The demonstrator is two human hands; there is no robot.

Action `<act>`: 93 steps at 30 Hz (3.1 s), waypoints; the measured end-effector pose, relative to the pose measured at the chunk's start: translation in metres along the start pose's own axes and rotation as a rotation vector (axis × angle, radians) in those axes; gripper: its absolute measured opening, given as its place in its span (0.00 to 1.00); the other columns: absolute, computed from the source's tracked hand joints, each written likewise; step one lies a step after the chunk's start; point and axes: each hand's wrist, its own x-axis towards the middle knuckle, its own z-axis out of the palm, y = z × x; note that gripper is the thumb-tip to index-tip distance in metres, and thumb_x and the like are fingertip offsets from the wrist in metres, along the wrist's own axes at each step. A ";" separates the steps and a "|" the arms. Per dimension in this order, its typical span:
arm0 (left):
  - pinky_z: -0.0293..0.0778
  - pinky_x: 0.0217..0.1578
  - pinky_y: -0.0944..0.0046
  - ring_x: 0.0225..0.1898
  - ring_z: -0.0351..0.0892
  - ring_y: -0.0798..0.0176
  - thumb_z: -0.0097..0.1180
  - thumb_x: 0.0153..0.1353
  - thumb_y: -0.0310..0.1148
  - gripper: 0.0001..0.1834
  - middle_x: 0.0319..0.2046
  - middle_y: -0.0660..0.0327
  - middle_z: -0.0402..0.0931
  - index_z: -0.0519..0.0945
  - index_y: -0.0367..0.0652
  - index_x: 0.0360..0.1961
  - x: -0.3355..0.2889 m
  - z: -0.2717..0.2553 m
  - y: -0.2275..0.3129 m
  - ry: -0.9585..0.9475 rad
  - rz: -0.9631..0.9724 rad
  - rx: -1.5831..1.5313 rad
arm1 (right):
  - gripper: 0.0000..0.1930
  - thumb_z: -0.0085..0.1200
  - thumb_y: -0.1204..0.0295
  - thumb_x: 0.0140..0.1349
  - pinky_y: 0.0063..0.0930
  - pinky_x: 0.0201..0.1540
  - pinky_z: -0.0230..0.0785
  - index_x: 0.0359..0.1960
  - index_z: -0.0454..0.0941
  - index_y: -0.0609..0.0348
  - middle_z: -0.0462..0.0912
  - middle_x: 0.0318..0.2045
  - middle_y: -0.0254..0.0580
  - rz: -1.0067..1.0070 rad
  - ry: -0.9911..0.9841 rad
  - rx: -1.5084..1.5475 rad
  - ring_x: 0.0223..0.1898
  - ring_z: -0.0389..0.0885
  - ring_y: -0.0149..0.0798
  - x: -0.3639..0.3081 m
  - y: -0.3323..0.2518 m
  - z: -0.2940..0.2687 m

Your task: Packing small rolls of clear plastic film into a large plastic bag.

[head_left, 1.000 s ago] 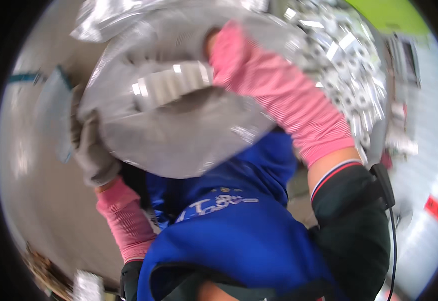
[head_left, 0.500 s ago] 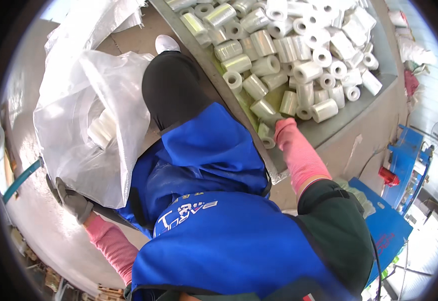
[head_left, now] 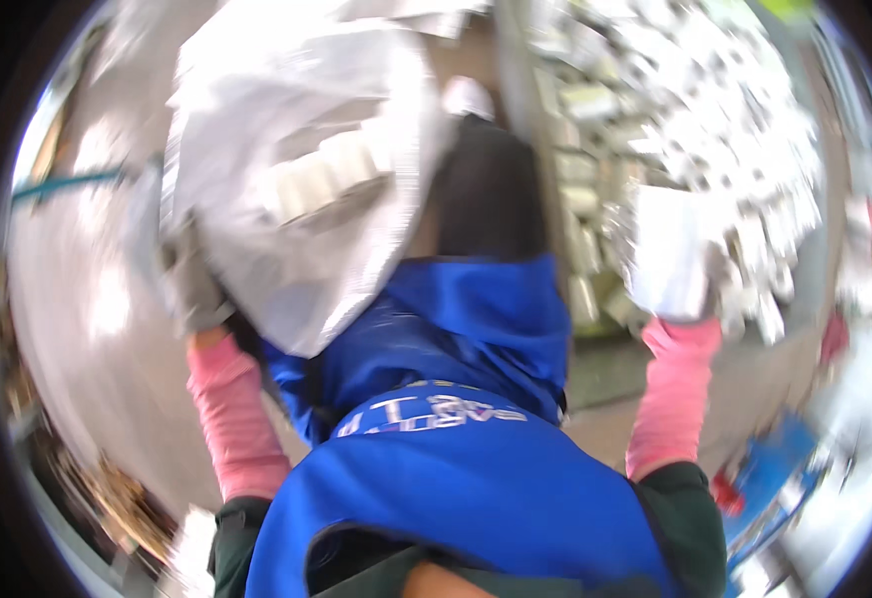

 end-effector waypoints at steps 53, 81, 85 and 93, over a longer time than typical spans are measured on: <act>0.69 0.50 0.68 0.47 0.71 0.65 0.50 0.61 0.26 0.24 0.48 0.56 0.71 0.66 0.36 0.60 -0.029 0.036 0.037 -0.009 0.081 -0.108 | 0.30 0.57 0.55 0.53 0.36 0.49 0.71 0.53 0.72 0.62 0.80 0.44 0.47 0.391 0.659 -1.236 0.46 0.79 0.44 -0.012 -0.066 -0.188; 0.62 0.51 0.73 0.49 0.70 0.71 0.46 0.58 0.17 0.24 0.49 0.61 0.73 0.69 0.36 0.58 0.000 -0.015 0.017 -0.249 0.192 -0.403 | 0.57 0.62 0.43 0.43 0.35 0.63 0.56 0.64 0.46 0.71 0.59 0.60 0.66 0.158 0.405 -2.626 0.61 0.62 0.57 0.290 0.324 -0.065; 0.61 0.53 0.71 0.54 0.68 0.68 0.43 0.58 0.14 0.26 0.55 0.56 0.68 0.65 0.33 0.60 0.002 -0.002 0.020 -0.305 0.163 -0.479 | 0.55 0.49 0.37 0.50 0.34 0.68 0.43 0.66 0.43 0.71 0.48 0.66 0.65 0.245 0.424 -2.746 0.68 0.49 0.54 0.291 0.317 -0.071; 0.56 0.28 0.77 0.23 0.58 0.78 0.45 0.59 0.21 0.27 0.21 0.73 0.61 0.64 0.38 0.62 -0.012 0.009 0.020 -0.137 0.183 -0.227 | 0.21 0.59 0.63 0.52 0.39 0.51 0.68 0.45 0.73 0.62 0.77 0.42 0.51 -0.801 -0.572 -1.757 0.47 0.76 0.51 0.175 0.270 0.064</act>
